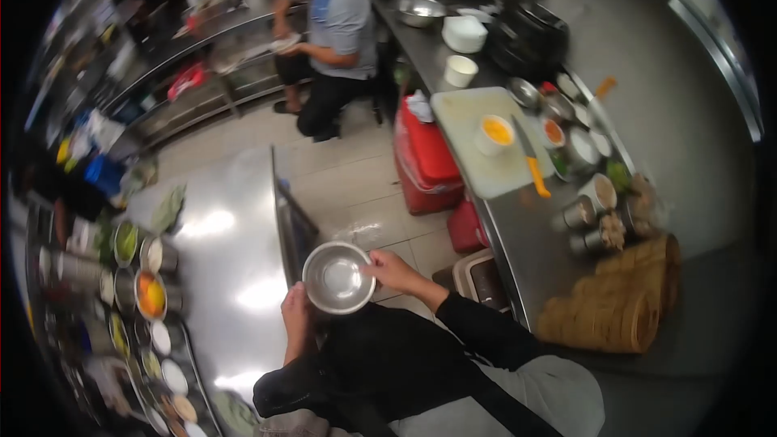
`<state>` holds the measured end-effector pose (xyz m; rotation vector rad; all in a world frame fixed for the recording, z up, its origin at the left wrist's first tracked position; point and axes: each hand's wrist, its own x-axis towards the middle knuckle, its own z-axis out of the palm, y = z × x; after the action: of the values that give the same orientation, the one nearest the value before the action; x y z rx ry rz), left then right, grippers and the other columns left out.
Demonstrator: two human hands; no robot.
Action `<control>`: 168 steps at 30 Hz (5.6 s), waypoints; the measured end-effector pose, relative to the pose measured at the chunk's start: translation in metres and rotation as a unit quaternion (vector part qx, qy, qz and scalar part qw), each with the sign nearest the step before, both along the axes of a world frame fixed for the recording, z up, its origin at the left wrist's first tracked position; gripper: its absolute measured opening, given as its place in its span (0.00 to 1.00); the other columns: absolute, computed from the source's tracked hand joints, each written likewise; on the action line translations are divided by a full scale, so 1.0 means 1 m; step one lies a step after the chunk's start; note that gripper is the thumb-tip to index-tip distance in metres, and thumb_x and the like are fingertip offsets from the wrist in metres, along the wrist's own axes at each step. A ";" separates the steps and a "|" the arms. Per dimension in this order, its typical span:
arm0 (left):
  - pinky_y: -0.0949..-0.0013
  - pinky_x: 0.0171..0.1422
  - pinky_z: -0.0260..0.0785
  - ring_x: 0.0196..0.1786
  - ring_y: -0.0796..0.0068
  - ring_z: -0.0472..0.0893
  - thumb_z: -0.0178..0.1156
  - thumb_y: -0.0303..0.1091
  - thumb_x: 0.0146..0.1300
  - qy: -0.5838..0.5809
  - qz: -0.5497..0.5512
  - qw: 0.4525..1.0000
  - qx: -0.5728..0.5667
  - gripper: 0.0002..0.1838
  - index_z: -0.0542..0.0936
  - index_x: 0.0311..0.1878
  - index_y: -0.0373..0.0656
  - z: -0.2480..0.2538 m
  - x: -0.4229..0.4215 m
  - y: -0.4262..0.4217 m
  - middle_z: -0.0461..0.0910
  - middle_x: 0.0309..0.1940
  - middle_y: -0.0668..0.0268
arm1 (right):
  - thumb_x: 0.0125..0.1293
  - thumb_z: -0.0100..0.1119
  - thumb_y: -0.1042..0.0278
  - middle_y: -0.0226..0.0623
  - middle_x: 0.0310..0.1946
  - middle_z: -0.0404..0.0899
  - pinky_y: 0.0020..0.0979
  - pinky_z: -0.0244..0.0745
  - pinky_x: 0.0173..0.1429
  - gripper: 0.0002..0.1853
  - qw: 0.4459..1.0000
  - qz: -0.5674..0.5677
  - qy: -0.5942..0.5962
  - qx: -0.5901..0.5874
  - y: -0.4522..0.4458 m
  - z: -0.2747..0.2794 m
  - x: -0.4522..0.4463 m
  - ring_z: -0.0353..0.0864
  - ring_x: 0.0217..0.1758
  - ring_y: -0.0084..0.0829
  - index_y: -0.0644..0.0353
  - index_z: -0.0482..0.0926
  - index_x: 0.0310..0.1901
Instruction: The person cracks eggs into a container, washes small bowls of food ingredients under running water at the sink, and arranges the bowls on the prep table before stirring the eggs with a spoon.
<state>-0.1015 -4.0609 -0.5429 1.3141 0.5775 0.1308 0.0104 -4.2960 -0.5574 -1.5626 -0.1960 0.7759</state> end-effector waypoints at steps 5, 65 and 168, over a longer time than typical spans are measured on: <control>0.73 0.42 0.74 0.35 0.77 0.81 0.56 0.43 0.75 0.031 -0.085 0.993 -0.069 0.16 0.79 0.51 0.37 0.005 0.116 0.035 0.84 0.37 0.62 | 0.71 0.62 0.60 0.29 0.25 0.78 0.28 0.78 0.27 0.12 0.926 -0.364 -0.080 0.059 -0.064 0.053 0.111 0.81 0.28 0.22 0.59 0.76 0.37; 0.66 0.48 0.75 0.40 0.69 0.82 0.66 0.35 0.63 0.029 0.143 0.939 0.312 0.09 0.85 0.44 0.43 -0.019 0.263 0.031 0.83 0.39 0.63 | 0.66 0.53 0.76 0.33 0.26 0.76 0.26 0.81 0.27 0.05 0.964 0.139 -0.189 -0.128 -0.066 0.056 0.463 0.79 0.25 0.22 0.63 0.69 0.32; 0.59 0.74 0.63 0.71 0.50 0.70 0.83 0.48 0.40 -0.027 0.256 0.911 0.323 0.69 0.48 0.78 0.33 0.008 -0.029 0.211 0.68 0.70 0.46 | 0.67 0.54 0.60 0.44 0.28 0.85 0.49 0.79 0.37 0.10 0.589 0.532 -0.592 -0.142 0.401 0.105 0.071 0.85 0.32 0.50 0.55 0.82 0.40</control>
<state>-0.1309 -3.8495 -0.5348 1.7592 0.8666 0.8493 0.0819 -3.8950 -0.4524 -1.9799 -2.2718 0.4478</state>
